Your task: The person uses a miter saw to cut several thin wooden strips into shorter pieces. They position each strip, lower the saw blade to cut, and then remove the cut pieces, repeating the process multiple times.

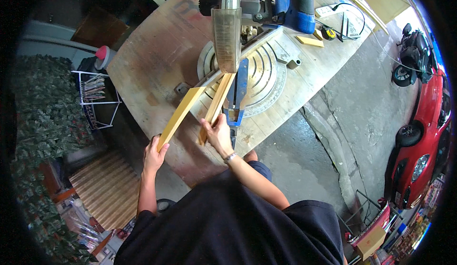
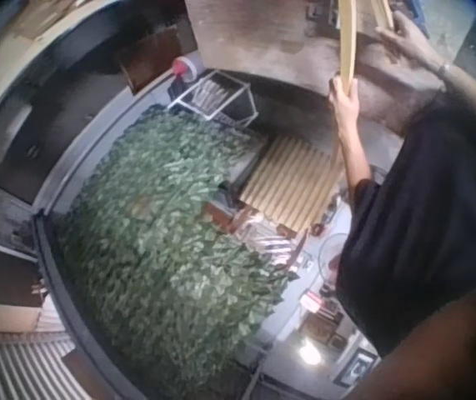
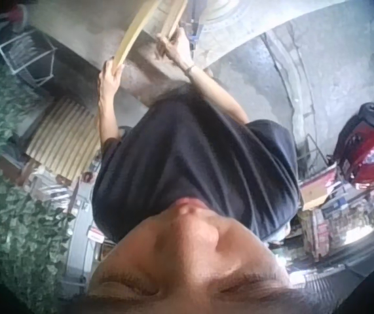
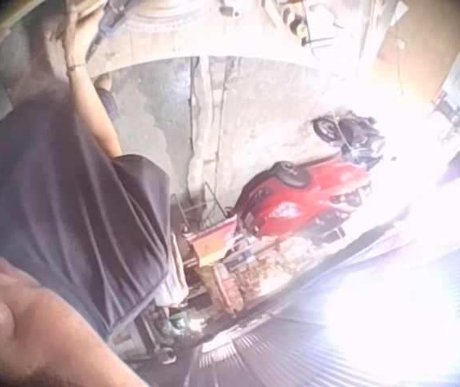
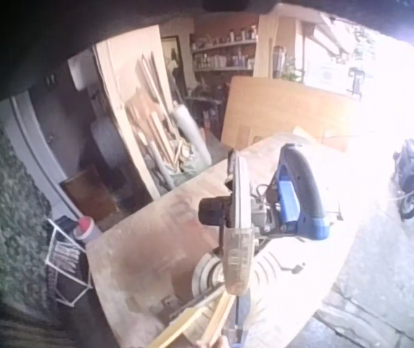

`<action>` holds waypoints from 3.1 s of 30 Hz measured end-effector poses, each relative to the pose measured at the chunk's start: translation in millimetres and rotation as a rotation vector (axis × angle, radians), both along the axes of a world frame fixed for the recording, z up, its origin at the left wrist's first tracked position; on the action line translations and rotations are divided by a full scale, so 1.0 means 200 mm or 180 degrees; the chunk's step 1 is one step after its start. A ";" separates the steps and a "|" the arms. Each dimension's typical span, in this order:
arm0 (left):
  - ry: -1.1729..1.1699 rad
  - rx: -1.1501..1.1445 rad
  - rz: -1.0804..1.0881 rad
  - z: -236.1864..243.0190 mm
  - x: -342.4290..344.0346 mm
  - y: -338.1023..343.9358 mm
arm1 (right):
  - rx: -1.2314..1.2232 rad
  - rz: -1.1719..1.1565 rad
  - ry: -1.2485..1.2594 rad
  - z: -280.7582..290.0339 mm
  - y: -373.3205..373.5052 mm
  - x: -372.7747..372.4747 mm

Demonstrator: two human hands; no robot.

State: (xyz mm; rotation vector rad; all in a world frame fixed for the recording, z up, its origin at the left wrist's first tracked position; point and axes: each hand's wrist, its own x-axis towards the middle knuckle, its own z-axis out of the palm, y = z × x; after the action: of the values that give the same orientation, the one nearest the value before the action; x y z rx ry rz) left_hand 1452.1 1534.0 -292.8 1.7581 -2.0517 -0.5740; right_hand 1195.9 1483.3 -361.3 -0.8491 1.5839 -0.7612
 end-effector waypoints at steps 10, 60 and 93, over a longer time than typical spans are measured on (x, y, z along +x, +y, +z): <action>-0.0015 0.0297 0.0123 -0.02 0.09 0.13 | -0.1366 0.2214 0.2954 0.24 -0.02 -0.88; -0.2494 -0.0078 -0.0202 -0.04 -0.68 -0.42 | -0.3097 0.1579 0.2553 -0.14 -0.85 -0.79; -0.1305 -0.0721 -0.0903 -0.29 -0.64 -0.68 | -0.3144 -0.1814 -0.0194 0.71 -0.89 -1.16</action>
State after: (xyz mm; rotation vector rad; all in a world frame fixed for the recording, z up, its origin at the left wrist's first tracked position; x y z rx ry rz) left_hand 1323.2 1397.1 -351.5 1.5593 -2.5521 -0.0443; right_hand 963.2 1306.1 -220.2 -1.0276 1.3594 -2.0506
